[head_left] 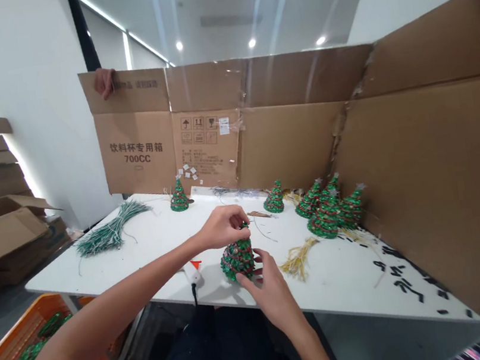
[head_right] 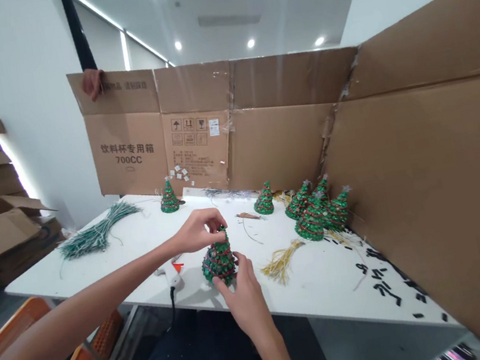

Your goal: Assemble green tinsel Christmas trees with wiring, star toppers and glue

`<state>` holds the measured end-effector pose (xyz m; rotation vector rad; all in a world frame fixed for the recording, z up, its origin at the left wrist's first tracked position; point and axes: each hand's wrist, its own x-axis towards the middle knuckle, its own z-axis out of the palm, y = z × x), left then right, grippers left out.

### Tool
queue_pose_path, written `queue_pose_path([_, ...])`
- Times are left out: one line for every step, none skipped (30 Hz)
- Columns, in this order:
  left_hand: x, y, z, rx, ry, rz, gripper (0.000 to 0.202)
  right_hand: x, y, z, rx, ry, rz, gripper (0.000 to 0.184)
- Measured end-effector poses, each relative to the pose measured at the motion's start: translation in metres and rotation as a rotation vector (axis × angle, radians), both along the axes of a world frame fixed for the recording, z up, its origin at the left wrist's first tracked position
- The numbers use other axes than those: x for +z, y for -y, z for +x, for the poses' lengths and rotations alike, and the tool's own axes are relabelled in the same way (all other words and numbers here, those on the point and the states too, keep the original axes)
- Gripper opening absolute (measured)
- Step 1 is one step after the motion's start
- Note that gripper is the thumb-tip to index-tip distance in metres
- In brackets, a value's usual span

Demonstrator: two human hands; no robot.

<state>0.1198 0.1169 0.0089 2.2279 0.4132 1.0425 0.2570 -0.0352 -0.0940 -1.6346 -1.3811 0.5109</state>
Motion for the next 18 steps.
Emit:
queue_pose_path([-0.003, -0.002, 0.002, -0.013, -0.007, -0.009, 0.016, 0.000, 0.000, 0.001, 0.002, 0.005, -0.009, 0.064])
queue_pose_path([-0.005, -0.004, 0.003, -0.023, -0.012, -0.019, 0.016, 0.000, 0.000, 0.002, 0.004, 0.009, -0.020, 0.062])
queue_pose_path([-0.007, -0.005, 0.004, -0.029, -0.016, -0.029, 0.016, 0.000, 0.000, 0.002, 0.005, 0.011, -0.032, 0.062])
queue_pose_path([-0.010, -0.007, 0.004, -0.031, -0.019, -0.039, 0.016, 0.000, 0.000, 0.003, 0.006, 0.012, -0.044, 0.062])
queue_pose_path([-0.011, -0.008, 0.005, -0.031, -0.020, -0.050, 0.015, 0.000, 0.000, 0.004, 0.006, 0.011, -0.055, 0.062])
queue_pose_path([-0.013, -0.009, 0.005, -0.030, -0.023, -0.061, 0.015, 0.000, 0.000, 0.005, 0.008, 0.008, -0.063, 0.063])
queue_pose_path([-0.014, -0.010, 0.006, -0.029, -0.026, -0.071, 0.015, -0.001, 0.000, 0.006, 0.010, 0.005, -0.068, 0.064])
queue_pose_path([-0.014, -0.011, 0.006, -0.029, -0.033, -0.081, 0.014, -0.001, 0.000, 0.007, 0.013, 0.001, -0.070, 0.065])
queue_pose_path([-0.014, -0.011, 0.005, -0.029, -0.041, -0.091, 0.014, -0.001, 0.000, 0.008, 0.017, -0.004, -0.071, 0.064])
queue_pose_path([-0.014, -0.011, 0.004, -0.030, -0.050, -0.099, 0.014, -0.001, 0.000, 0.009, 0.023, -0.008, -0.071, 0.063])
queue_pose_path([-0.013, -0.012, 0.004, -0.030, -0.061, -0.105, 0.015, -0.001, 0.000, 0.009, 0.029, -0.011, -0.071, 0.061])
queue_pose_path([-0.013, -0.013, 0.003, -0.033, -0.075, -0.112, 0.016, -0.001, 0.000, 0.010, 0.038, -0.013, -0.072, 0.058])
queue_pose_path([-0.011, -0.014, 0.002, -0.039, -0.093, -0.119, 0.017, 0.000, 0.000, 0.010, 0.046, -0.013, -0.073, 0.056])
queue_pose_path([-0.010, -0.016, 0.002, -0.048, -0.116, -0.129, 0.016, 0.000, 0.000, 0.011, 0.055, -0.013, -0.076, 0.054])
queue_pose_path([-0.008, -0.019, 0.002, -0.061, -0.142, -0.142, 0.014, 0.001, 0.000, 0.011, 0.062, -0.011, -0.080, 0.053])
queue_pose_path([-0.007, -0.024, 0.003, -0.074, -0.173, -0.159, 0.011, 0.002, 0.000, 0.011, 0.069, -0.008, -0.085, 0.052])
queue_pose_path([-0.005, -0.029, 0.005, -0.086, -0.203, -0.177, 0.015, 0.004, 0.000, 0.011, 0.075, -0.005, -0.091, 0.053])
queue_pose_path([-0.004, -0.036, 0.008, -0.091, -0.234, -0.193, 0.023, 0.005, 0.001, 0.011, 0.079, 0.001, -0.097, 0.053])
